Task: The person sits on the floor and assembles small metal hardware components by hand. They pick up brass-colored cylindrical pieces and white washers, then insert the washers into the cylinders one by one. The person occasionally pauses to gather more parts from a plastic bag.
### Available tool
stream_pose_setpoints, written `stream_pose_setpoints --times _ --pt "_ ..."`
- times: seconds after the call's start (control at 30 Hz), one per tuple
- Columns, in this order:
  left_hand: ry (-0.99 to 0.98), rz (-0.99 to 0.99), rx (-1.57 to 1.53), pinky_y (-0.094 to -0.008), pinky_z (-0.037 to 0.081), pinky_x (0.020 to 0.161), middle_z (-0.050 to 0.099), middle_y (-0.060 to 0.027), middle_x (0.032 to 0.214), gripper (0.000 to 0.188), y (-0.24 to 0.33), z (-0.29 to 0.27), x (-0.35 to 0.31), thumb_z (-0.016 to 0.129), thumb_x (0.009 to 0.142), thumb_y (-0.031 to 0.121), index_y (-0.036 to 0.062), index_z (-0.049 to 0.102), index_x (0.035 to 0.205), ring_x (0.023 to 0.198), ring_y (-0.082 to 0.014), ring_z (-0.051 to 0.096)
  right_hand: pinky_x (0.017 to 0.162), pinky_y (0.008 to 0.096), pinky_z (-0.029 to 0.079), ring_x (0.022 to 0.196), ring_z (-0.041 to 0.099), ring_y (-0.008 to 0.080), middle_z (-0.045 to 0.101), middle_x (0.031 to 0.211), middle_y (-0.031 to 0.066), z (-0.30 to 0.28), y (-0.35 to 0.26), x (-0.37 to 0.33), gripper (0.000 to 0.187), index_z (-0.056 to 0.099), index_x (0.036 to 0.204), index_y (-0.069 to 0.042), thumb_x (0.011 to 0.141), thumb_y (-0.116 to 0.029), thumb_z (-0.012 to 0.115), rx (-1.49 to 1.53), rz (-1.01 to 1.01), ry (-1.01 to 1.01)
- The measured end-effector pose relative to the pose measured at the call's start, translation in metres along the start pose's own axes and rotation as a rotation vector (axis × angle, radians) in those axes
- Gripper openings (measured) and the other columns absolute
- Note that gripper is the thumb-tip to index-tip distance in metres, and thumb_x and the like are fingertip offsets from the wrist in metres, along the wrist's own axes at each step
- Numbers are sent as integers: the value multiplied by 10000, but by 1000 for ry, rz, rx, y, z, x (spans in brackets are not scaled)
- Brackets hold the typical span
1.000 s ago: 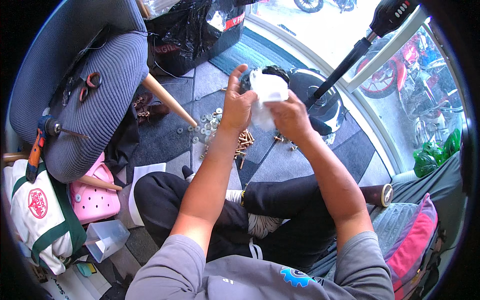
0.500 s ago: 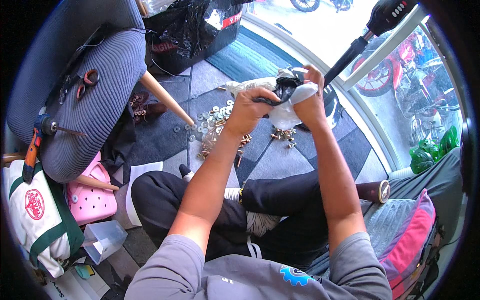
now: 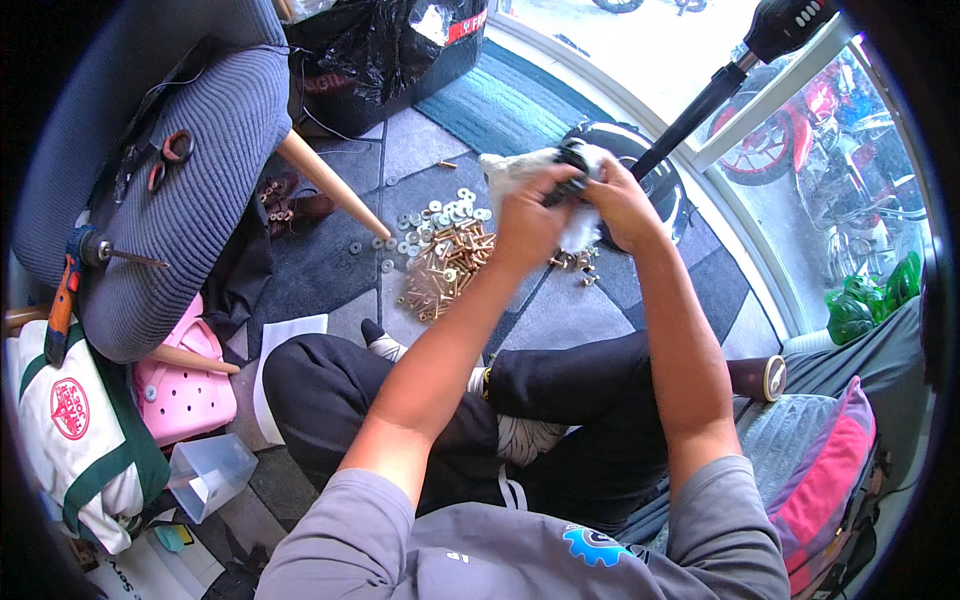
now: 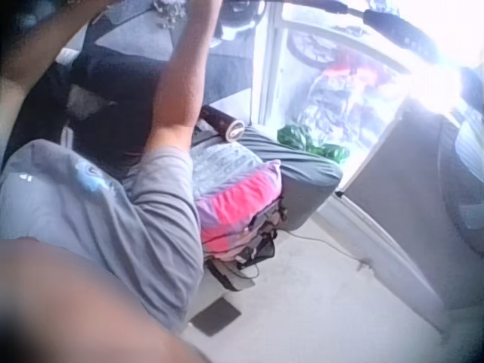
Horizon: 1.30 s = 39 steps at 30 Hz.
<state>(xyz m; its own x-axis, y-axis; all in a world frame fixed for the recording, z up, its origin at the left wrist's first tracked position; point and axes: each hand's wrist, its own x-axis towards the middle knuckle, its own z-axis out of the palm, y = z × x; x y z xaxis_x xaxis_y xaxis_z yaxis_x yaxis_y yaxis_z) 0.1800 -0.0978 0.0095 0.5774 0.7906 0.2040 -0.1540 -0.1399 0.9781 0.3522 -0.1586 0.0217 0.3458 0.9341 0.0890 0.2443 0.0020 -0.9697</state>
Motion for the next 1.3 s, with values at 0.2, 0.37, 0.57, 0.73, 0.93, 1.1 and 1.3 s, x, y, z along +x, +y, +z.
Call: stream_pose_setpoints --times 0.2,0.37,0.57,0.73,0.93,1.1,1.3 --pt "30 -148 -523 -305 596 817 762 -95 1023 282 -4 -32 14 694 860 -50 -34 762 1134 839 -163 714 1059 379 510 1314 582 307 551 1428 180 22 -47 -20 777 532 1514 -57 795 -71 825 -642 -292 24" --pt "-200 -145 -429 -275 573 818 764 -63 990 258 5 1 -22 707 845 -41 -17 803 1084 869 -115 691 923 376 552 990 725 268 731 1053 176 13 -7 -9 458 657 1222 -22 776 3 756 -683 -509 176" --pt "-253 -91 -403 -247 544 752 753 -30 935 209 2 4 -15 686 873 -25 -3 806 1042 827 -79 658 887 335 546 965 673 160 744 1096 105 15 20 -4 416 668 1238 -27 835 -75 760 -402 -86 308" --pt "126 -311 -1033 -418 635 894 739 -154 1037 241 3 -43 14 612 885 -26 -64 703 1105 934 -237 757 1027 342 520 1188 644 166 665 1303 72 10 -11 -12 671 448 1557 7 943 -55 709 292 113 -335" --pt "-127 -30 -544 -275 569 836 758 -65 966 192 4 -16 -8 709 835 -2 -1 801 1003 892 -129 697 934 367 534 1042 675 201 724 1075 138 37 21 -1 412 588 1242 -40 853 -41 724 -262 -121 161" --pt "-254 -69 -499 -285 571 841 762 -56 959 196 5 -8 -11 711 821 -43 -12 801 993 881 -128 696 839 359 564 948 662 138 703 1007 57 34 12 -19 435 550 1263 -83 872 7 717 -383 -106 235" --pt "-168 -148 -713 -295 596 826 781 -90 960 240 4 -37 5 683 789 -44 -12 797 998 865 -157 733 943 298 525 1063 644 142 676 1151 47 20 -9 -8 576 542 1374 -51 848 115 710 159 180 -113"
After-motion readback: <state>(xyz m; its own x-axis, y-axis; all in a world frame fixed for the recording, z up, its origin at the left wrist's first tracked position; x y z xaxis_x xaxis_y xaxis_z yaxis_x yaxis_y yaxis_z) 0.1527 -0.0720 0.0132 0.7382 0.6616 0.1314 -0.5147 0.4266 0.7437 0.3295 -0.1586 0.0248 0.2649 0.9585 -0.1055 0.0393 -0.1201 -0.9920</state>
